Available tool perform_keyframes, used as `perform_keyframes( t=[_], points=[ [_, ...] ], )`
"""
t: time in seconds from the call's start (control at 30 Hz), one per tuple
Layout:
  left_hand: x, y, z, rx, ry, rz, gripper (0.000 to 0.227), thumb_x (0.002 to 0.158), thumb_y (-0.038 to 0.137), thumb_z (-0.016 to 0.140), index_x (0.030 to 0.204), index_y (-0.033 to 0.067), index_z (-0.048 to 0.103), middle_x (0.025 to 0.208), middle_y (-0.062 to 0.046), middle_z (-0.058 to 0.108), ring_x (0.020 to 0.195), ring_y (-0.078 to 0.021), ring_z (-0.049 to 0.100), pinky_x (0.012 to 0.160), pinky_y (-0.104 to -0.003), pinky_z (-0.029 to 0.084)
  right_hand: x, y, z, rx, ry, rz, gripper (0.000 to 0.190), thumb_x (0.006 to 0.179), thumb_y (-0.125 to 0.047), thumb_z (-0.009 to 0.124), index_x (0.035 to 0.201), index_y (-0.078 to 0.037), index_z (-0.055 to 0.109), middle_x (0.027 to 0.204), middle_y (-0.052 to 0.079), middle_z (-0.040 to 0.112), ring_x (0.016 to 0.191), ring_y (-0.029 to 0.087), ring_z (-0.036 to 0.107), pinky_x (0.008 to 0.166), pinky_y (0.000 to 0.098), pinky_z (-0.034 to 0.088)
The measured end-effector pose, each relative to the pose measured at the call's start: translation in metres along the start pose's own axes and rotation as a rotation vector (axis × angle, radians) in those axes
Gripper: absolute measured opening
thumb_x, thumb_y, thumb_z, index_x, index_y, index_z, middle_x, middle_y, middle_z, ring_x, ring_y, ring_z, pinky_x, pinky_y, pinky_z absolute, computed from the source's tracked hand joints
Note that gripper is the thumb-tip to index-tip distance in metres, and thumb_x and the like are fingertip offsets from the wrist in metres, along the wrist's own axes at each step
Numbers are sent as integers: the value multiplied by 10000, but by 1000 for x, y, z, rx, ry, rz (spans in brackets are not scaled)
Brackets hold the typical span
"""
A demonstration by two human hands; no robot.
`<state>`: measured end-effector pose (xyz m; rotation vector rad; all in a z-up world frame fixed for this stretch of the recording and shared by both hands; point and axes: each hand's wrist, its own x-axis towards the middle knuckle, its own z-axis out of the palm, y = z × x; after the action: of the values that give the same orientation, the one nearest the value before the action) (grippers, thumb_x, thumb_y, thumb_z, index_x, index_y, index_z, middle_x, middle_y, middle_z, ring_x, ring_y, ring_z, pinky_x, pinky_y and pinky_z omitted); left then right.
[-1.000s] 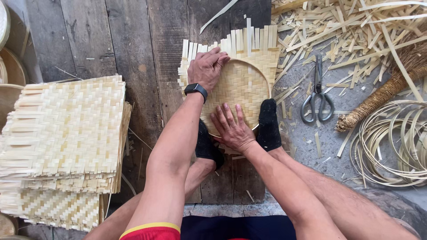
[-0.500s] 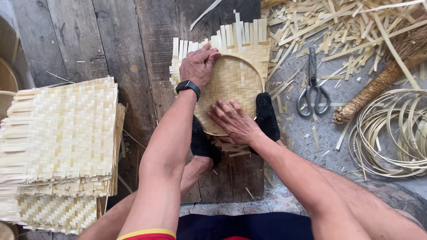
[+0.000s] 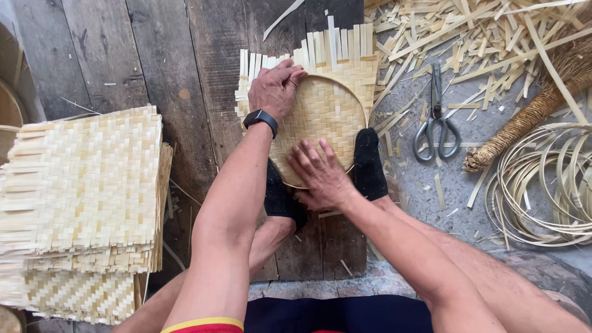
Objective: The person attaches a woven bamboo square to a circular frame by folding the edges over a secondary ring and securing it, then trims the excess bamboo with scissors.
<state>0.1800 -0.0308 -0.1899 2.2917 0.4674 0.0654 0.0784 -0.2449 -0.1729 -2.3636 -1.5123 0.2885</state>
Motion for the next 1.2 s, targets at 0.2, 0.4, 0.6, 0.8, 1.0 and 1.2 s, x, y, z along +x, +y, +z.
perform_keyframes(
  t=[0.2,0.4,0.6,0.8,1.0,1.2],
  points=[
    [3,-9,4,-13,21,31,282,928,477,710,1078,261,813,1236,27,743,1065,-239,677,900,-361,559,7,-21,26,-415,191,82,653,898,-372,682,1440,-53,505,1519,211,442,1475,410,361,1229,667,222],
    [9,-2,-2,-41,14,102,268,893,415,733,1113,278,803,1166,30,739,1057,-228,673,944,-389,501,9,-26,8,-5,200,162,670,737,-359,691,1301,-13,592,1394,225,517,1339,399,442,1071,611,337],
    [13,-10,3,212,-29,212,286,983,475,606,991,278,812,1139,-19,707,1069,-296,609,808,-424,511,79,105,-30,-141,450,236,344,976,-397,737,1217,-153,715,1259,64,669,1205,267,556,1011,428,445],
    [30,-24,14,20,-287,-85,373,987,509,582,961,202,792,894,-55,733,826,-289,675,719,-424,520,111,149,-48,631,177,630,196,977,-292,706,1068,-136,780,960,59,778,879,149,688,795,327,548],
    [47,-38,24,-249,-452,-346,499,956,518,690,819,43,763,611,-31,599,586,-156,539,575,-364,444,101,152,-31,556,428,560,262,1063,-260,592,1006,-45,731,1042,155,704,885,216,664,784,355,575],
    [46,-53,36,-276,-420,-322,447,937,497,704,867,72,826,568,-11,576,552,-114,501,547,-339,426,95,140,-29,269,52,980,525,1084,-415,304,850,-72,625,842,152,612,751,288,578,744,490,479]
  ],
)
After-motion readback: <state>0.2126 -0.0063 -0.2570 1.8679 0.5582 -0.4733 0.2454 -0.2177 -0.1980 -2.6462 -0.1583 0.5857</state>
